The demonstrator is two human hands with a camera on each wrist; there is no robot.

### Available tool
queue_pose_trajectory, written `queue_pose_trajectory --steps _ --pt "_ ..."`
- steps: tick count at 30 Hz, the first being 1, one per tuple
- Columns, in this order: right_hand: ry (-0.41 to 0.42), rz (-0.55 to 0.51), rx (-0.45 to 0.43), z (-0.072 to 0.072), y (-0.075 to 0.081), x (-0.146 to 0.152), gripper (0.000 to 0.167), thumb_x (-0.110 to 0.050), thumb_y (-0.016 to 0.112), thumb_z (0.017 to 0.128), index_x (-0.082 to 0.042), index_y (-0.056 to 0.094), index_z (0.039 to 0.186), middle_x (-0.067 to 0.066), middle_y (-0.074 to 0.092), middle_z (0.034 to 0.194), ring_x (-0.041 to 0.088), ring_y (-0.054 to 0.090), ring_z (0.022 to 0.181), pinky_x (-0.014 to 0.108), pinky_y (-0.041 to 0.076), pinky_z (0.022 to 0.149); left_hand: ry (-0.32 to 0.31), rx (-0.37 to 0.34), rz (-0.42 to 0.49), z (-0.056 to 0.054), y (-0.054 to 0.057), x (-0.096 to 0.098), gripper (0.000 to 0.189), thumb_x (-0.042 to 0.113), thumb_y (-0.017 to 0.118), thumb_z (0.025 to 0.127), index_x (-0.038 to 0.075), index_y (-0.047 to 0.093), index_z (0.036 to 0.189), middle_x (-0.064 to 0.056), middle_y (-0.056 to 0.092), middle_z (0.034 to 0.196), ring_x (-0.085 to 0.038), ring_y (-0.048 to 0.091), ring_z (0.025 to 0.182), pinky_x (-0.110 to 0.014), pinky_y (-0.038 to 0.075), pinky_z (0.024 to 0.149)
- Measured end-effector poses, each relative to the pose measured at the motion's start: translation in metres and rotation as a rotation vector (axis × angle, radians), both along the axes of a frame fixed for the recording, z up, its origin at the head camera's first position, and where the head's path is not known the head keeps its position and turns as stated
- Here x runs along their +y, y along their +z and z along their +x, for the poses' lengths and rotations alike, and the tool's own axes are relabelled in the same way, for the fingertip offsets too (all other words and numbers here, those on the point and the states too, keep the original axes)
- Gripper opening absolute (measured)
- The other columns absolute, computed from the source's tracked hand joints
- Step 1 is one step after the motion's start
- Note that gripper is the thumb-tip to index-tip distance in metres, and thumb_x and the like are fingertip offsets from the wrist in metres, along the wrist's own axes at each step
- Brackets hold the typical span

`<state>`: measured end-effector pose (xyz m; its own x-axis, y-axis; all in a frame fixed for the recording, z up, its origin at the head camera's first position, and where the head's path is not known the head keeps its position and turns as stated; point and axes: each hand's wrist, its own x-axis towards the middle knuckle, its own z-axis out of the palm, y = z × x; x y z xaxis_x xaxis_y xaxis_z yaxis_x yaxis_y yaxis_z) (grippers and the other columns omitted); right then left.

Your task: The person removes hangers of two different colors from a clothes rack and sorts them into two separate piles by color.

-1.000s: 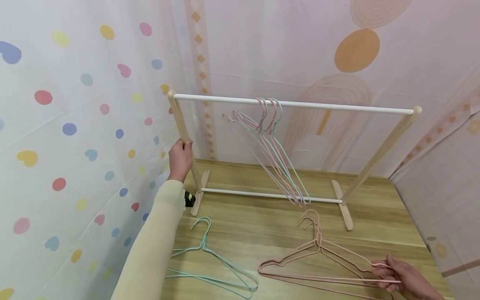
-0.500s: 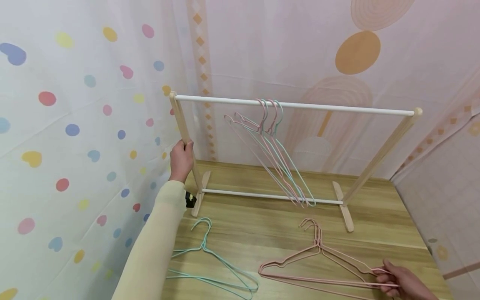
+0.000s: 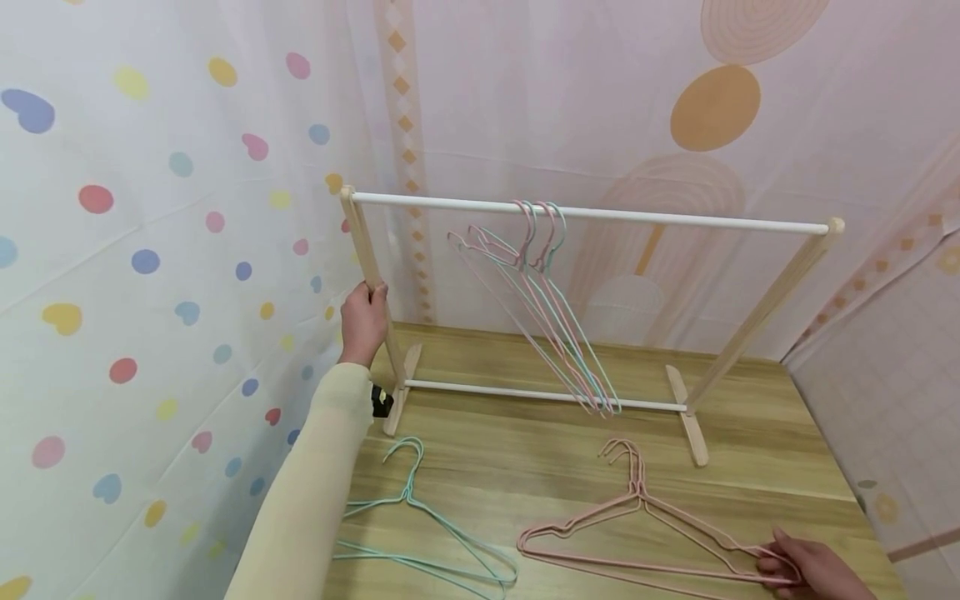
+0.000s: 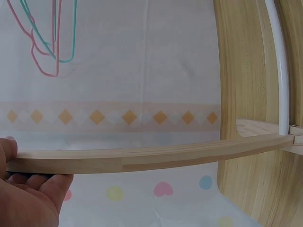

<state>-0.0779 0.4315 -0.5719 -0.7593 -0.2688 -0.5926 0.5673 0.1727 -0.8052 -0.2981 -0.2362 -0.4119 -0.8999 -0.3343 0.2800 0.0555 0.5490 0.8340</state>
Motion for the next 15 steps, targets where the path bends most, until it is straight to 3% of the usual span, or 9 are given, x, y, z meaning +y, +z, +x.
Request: queue_pose_trajectory --steps 6,12,15 --pt "-0.028 0.269 0.075 -0.0031 0.0071 -0.0009 0.064 -0.035 0.03 0.108 0.026 0.049 0.117 0.013 0.067 0.099 0.024 0.065 0.088 0.04 0.053 0.075 0.003 0.012 -0.004 -0.0024 -0.0004 0.0 0.034 0.027 0.045 0.105 -0.004 0.058 0.103 -0.013 0.045 0.074 -0.028 0.044 0.064 -0.038 0.039 0.058" --pt "-0.094 0.376 0.063 0.0005 0.0089 0.0037 0.068 -0.037 0.03 0.107 0.028 0.046 0.119 0.025 0.066 0.102 0.036 0.065 0.097 0.045 0.052 0.082 -0.003 0.005 -0.002 -0.0037 -0.0019 0.0007 0.037 0.028 0.044 0.105 -0.005 0.059 0.108 -0.013 0.045 0.074 -0.028 0.043 0.064 -0.038 0.038 0.059" --pt "-0.144 0.378 0.075 0.0034 0.0108 0.0035 0.08 -0.049 0.034 0.104 0.029 0.045 0.118 0.025 0.067 0.1 0.035 0.066 0.095 0.044 0.052 0.081 0.0 0.004 -0.007 -0.0033 -0.0025 0.0011 0.037 0.029 0.043 0.105 -0.005 0.058 0.106 -0.013 0.045 0.074 -0.028 0.044 0.064 -0.038 0.039 0.058"
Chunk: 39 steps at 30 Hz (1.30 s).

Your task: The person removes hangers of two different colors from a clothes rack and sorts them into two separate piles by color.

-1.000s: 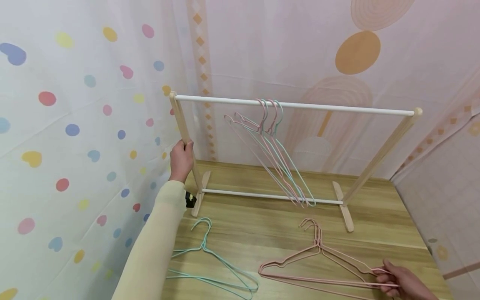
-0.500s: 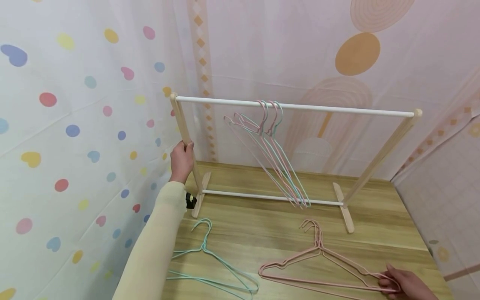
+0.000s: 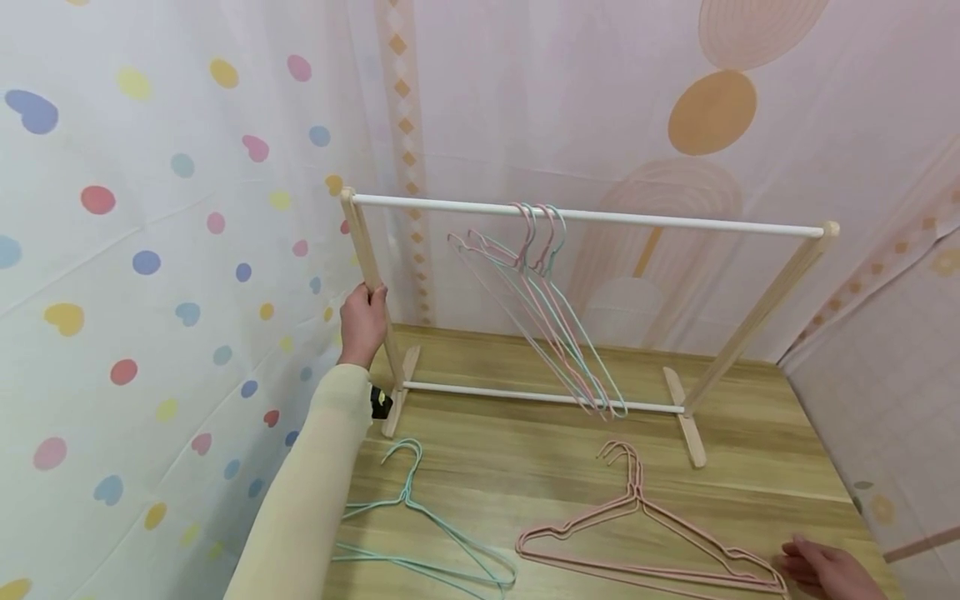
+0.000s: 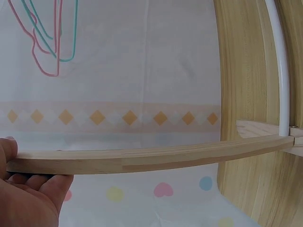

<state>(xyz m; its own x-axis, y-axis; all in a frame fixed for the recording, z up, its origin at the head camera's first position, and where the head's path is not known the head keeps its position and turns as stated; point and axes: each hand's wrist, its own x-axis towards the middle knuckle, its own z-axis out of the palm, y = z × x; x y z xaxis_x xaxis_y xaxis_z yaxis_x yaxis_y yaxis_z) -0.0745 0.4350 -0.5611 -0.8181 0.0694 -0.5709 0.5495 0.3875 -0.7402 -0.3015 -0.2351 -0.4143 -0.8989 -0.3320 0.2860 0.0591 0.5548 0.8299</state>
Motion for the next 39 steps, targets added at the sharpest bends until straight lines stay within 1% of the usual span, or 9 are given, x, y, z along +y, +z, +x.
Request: queue_pose_trajectory --steps 4,8,16,23,27,30,34,37,39 --pt "-0.085 -0.082 0.028 0.002 0.002 -0.006 0.081 -0.05 0.036 0.103 0.03 0.044 0.118 0.023 0.067 0.098 0.031 0.067 0.092 0.042 0.053 0.08 0.002 0.006 0.002 0.001 0.0 0.001 0.036 0.03 0.044 0.105 -0.004 0.058 0.104 -0.013 0.044 0.073 -0.028 0.044 0.063 -0.038 0.039 0.058" --pt "-0.099 -0.125 0.067 0.0 0.005 -0.017 0.061 -0.029 0.03 0.108 0.029 0.044 0.12 0.023 0.068 0.099 0.028 0.069 0.091 0.04 0.053 0.08 0.001 0.011 0.004 0.001 0.0 0.001 0.036 0.029 0.044 0.105 -0.005 0.058 0.105 -0.014 0.044 0.072 -0.028 0.044 0.063 -0.038 0.039 0.057" --pt "-0.015 -0.176 0.105 0.002 0.012 -0.034 0.059 -0.027 0.029 0.109 0.029 0.038 0.125 0.022 0.068 0.104 0.024 0.069 0.091 0.041 0.054 0.08 -0.008 -0.012 0.019 0.001 -0.003 0.003 0.035 0.028 0.044 0.105 -0.004 0.058 0.104 -0.013 0.045 0.072 -0.027 0.044 0.062 -0.037 0.04 0.057" --pt "0.094 -0.314 0.127 0.002 0.018 -0.043 0.067 -0.036 0.033 0.107 0.026 0.033 0.133 0.021 0.064 0.115 0.029 0.067 0.1 0.045 0.051 0.085 0.001 0.008 0.001 0.0 -0.002 0.002 0.037 0.028 0.045 0.105 -0.006 0.058 0.102 -0.013 0.044 0.072 -0.027 0.043 0.061 -0.038 0.038 0.057" --pt "0.028 -0.338 0.164 0.002 0.021 -0.054 0.068 -0.042 0.037 0.105 0.017 0.035 0.139 0.014 0.064 0.12 0.028 0.066 0.102 0.044 0.05 0.087 0.002 0.005 -0.003 0.0 -0.001 0.003 0.037 0.028 0.044 0.105 -0.005 0.058 0.102 -0.013 0.044 0.072 -0.027 0.043 0.062 -0.038 0.038 0.057" --pt "-0.037 -0.37 0.201 0.002 0.024 -0.063 0.056 -0.043 0.038 0.105 0.001 0.044 0.139 0.002 0.065 0.119 0.028 0.066 0.103 0.044 0.05 0.088 0.006 0.002 -0.008 0.001 -0.001 0.003 0.037 0.029 0.044 0.105 -0.005 0.058 0.101 -0.013 0.044 0.072 -0.027 0.043 0.062 -0.038 0.038 0.057" --pt "0.064 -0.556 0.311 0.001 0.026 -0.069 0.036 -0.033 0.029 0.108 -0.021 0.058 0.127 -0.01 0.064 0.118 0.023 0.065 0.104 0.04 0.05 0.088 0.005 0.007 -0.009 0.001 0.0 0.003 0.037 0.027 0.045 0.105 -0.006 0.058 0.1 -0.013 0.043 0.071 -0.028 0.044 0.061 -0.038 0.038 0.056" --pt "0.166 -0.749 0.37 -0.002 0.03 -0.075 0.044 -0.024 0.022 0.109 -0.026 0.062 0.126 -0.009 0.063 0.123 0.022 0.064 0.107 0.037 0.049 0.089 0.005 0.016 -0.01 0.0 0.0 0.003 0.033 0.025 0.046 0.105 -0.005 0.056 0.097 -0.012 0.043 0.07 -0.028 0.043 0.061 -0.038 0.038 0.056" --pt "0.181 -0.818 0.375 -0.003 0.033 -0.08 0.046 -0.022 0.019 0.11 -0.025 0.062 0.127 -0.006 0.062 0.125 0.022 0.063 0.108 0.036 0.049 0.089 0.008 0.02 -0.009 0.0 -0.001 0.003 0.031 0.025 0.046 0.105 -0.004 0.055 0.094 -0.013 0.043 0.071 -0.028 0.043 0.062 -0.038 0.038 0.057"
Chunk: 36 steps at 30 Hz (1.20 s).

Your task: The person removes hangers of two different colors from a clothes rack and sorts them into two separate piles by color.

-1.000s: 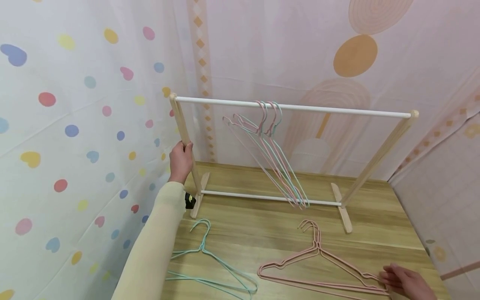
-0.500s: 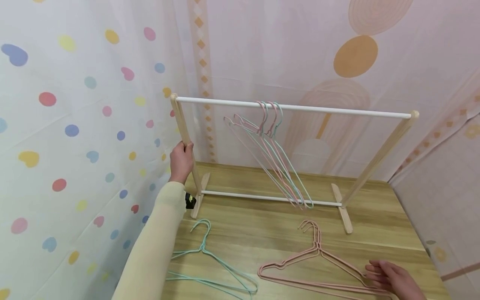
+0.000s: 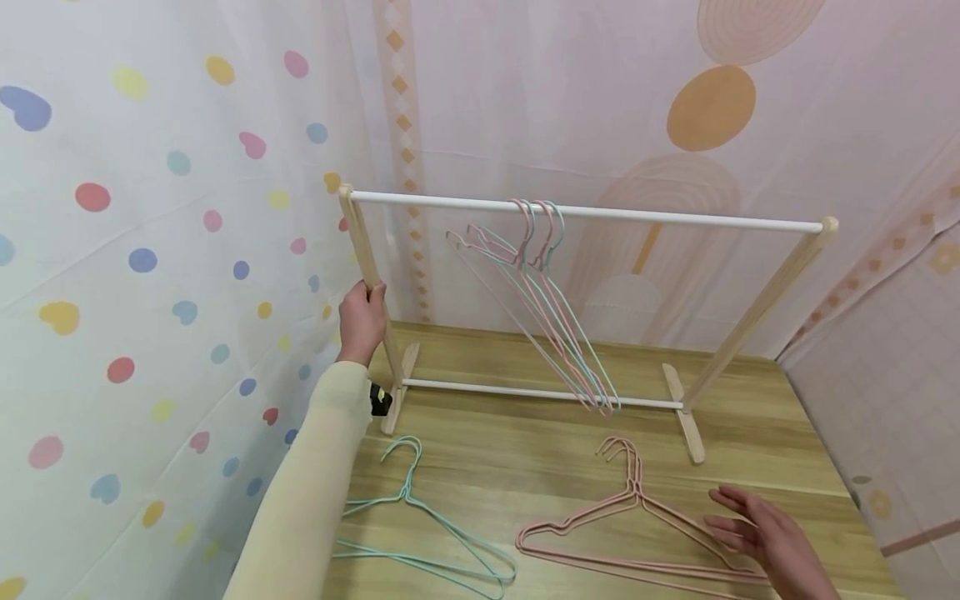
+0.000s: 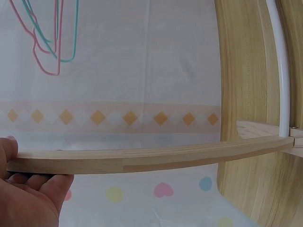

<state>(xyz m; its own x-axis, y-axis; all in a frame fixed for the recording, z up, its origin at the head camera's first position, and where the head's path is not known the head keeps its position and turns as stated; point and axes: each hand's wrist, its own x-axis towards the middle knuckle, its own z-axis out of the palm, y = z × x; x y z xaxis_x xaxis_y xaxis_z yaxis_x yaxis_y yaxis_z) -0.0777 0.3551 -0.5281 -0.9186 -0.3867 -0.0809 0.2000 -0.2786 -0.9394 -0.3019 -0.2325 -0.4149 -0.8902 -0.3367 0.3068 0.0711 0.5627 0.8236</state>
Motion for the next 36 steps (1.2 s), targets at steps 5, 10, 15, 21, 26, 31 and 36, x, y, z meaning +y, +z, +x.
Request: queue_pose_trajectory --steps 5,10,15,21,26,31,36 --pt "-0.002 -0.063 -0.074 -0.005 0.012 -0.013 0.044 -0.028 0.022 0.109 -0.025 0.062 0.127 -0.005 0.062 0.126 0.023 0.061 0.111 0.036 0.049 0.09 0.014 -0.011 0.005 0.0 -0.001 0.0 0.033 0.027 0.045 0.105 -0.003 0.054 0.093 -0.013 0.044 0.073 -0.029 0.044 0.064 -0.038 0.038 0.058" --pt "0.023 -0.193 -0.091 -0.011 0.019 -0.023 0.047 -0.028 0.021 0.109 -0.017 0.063 0.129 0.003 0.062 0.127 0.029 0.06 0.113 0.04 0.045 0.094 0.012 -0.025 0.005 0.001 -0.002 0.0 0.035 0.029 0.044 0.105 -0.002 0.056 0.095 -0.013 0.044 0.073 -0.028 0.044 0.064 -0.037 0.038 0.058" --pt "0.075 -0.3 -0.036 -0.019 0.025 -0.03 0.052 -0.023 0.014 0.109 -0.01 0.059 0.133 0.008 0.059 0.131 0.03 0.059 0.114 0.04 0.044 0.095 0.008 -0.036 0.014 0.002 -0.001 0.001 0.038 0.03 0.044 0.105 -0.004 0.057 0.099 -0.012 0.043 0.072 -0.028 0.043 0.064 -0.037 0.037 0.058" --pt "0.097 -0.323 -0.017 -0.027 0.034 -0.038 0.054 -0.021 0.011 0.109 -0.008 0.058 0.134 0.01 0.058 0.132 0.031 0.059 0.115 0.04 0.044 0.095 0.011 -0.027 0.014 0.002 0.0 0.002 0.036 0.03 0.045 0.105 -0.003 0.057 0.098 -0.012 0.043 0.072 -0.028 0.043 0.064 -0.037 0.037 0.059" --pt "0.094 -0.274 0.033 -0.033 0.044 -0.048 0.052 -0.019 0.013 0.11 -0.008 0.057 0.134 0.012 0.058 0.133 0.031 0.059 0.113 0.04 0.044 0.094 0.012 -0.021 0.009 0.003 0.001 0.002 0.035 0.029 0.045 0.105 -0.004 0.057 0.097 -0.012 0.043 0.071 -0.028 0.043 0.063 -0.037 0.037 0.058" --pt "0.081 -0.238 0.07 -0.039 0.052 -0.06 0.048 -0.019 0.017 0.11 -0.006 0.056 0.135 0.012 0.057 0.133 0.031 0.06 0.112 0.04 0.045 0.093 0.015 -0.022 0.009 0.004 0.002 0.002 0.035 0.029 0.045 0.105 -0.004 0.057 0.097 -0.012 0.043 0.072 -0.028 0.044 0.064 -0.037 0.038 0.058" --pt "0.079 -0.187 0.098 -0.046 0.058 -0.073 0.047 -0.02 0.018 0.11 -0.007 0.055 0.135 0.011 0.057 0.133 0.031 0.061 0.111 0.041 0.046 0.092 0.016 -0.027 0.016 0.004 0.002 0.002 0.035 0.029 0.045 0.105 -0.004 0.058 0.099 -0.013 0.044 0.074 -0.029 0.044 0.065 -0.037 0.038 0.059"
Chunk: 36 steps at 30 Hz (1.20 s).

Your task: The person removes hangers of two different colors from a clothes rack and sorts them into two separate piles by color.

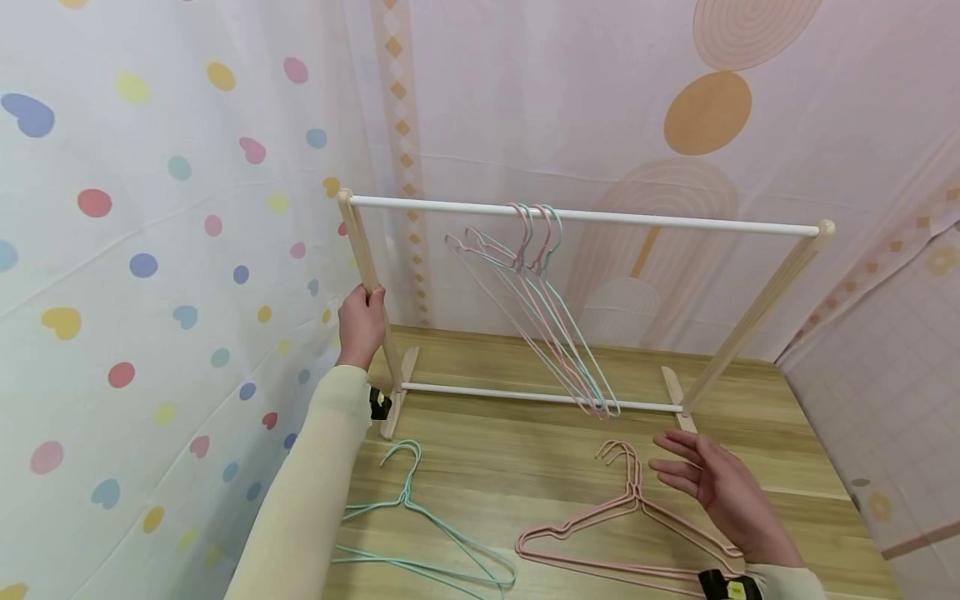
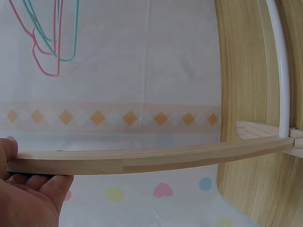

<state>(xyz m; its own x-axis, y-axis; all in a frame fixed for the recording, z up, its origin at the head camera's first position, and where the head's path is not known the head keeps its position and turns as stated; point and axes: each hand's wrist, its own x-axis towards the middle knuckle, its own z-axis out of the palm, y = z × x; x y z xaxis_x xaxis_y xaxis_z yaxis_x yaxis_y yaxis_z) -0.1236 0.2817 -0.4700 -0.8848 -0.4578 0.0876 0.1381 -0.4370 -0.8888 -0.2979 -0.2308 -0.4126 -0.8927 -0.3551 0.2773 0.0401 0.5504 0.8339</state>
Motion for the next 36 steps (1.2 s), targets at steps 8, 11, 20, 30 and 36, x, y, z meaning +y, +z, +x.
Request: queue_pose_trajectory --steps 8,11,20,30,36 --pt "-0.037 0.144 0.041 -0.011 0.005 -0.02 0.04 -0.024 0.026 0.109 -0.01 0.053 0.135 0.005 0.058 0.13 0.029 0.061 0.111 0.041 0.046 0.092 0.005 0.018 -0.015 -0.002 -0.003 -0.001 0.032 0.026 0.046 0.105 -0.003 0.058 0.098 -0.012 0.044 0.071 -0.028 0.044 0.063 -0.037 0.038 0.058" --pt "-0.068 0.193 0.047 -0.015 0.006 -0.026 0.04 -0.026 0.029 0.109 -0.006 0.05 0.137 0.004 0.058 0.13 0.028 0.061 0.111 0.041 0.046 0.092 0.005 0.023 -0.019 -0.003 -0.004 -0.001 0.033 0.026 0.046 0.105 -0.003 0.058 0.098 -0.012 0.044 0.071 -0.028 0.044 0.063 -0.037 0.038 0.058" --pt "-0.113 0.254 0.04 -0.028 0.01 -0.047 0.061 -0.032 0.034 0.108 0.015 0.022 0.145 0.01 0.051 0.136 0.029 0.057 0.116 0.041 0.044 0.095 0.002 0.021 -0.013 -0.001 -0.001 0.001 0.036 0.028 0.045 0.105 -0.005 0.059 0.103 -0.013 0.044 0.073 -0.028 0.045 0.065 -0.037 0.039 0.059" --pt "-0.166 0.278 0.002 -0.039 0.02 -0.069 0.066 -0.038 0.038 0.106 0.011 0.022 0.147 0.026 0.031 0.146 0.018 0.057 0.115 0.036 0.044 0.097 0.005 0.017 -0.008 -0.001 -0.002 0.001 0.035 0.027 0.046 0.105 -0.005 0.059 0.101 -0.012 0.043 0.071 -0.029 0.043 0.063 -0.038 0.038 0.058" --pt "-0.185 0.245 -0.01 -0.046 0.024 -0.08 0.067 -0.037 0.041 0.105 0.011 0.022 0.148 0.031 0.024 0.149 0.015 0.055 0.116 0.033 0.044 0.097 0.006 0.019 -0.013 -0.002 -0.003 0.0 0.037 0.028 0.045 0.105 -0.005 0.06 0.104 -0.012 0.043 0.071 -0.028 0.044 0.063 -0.037 0.039 0.057"
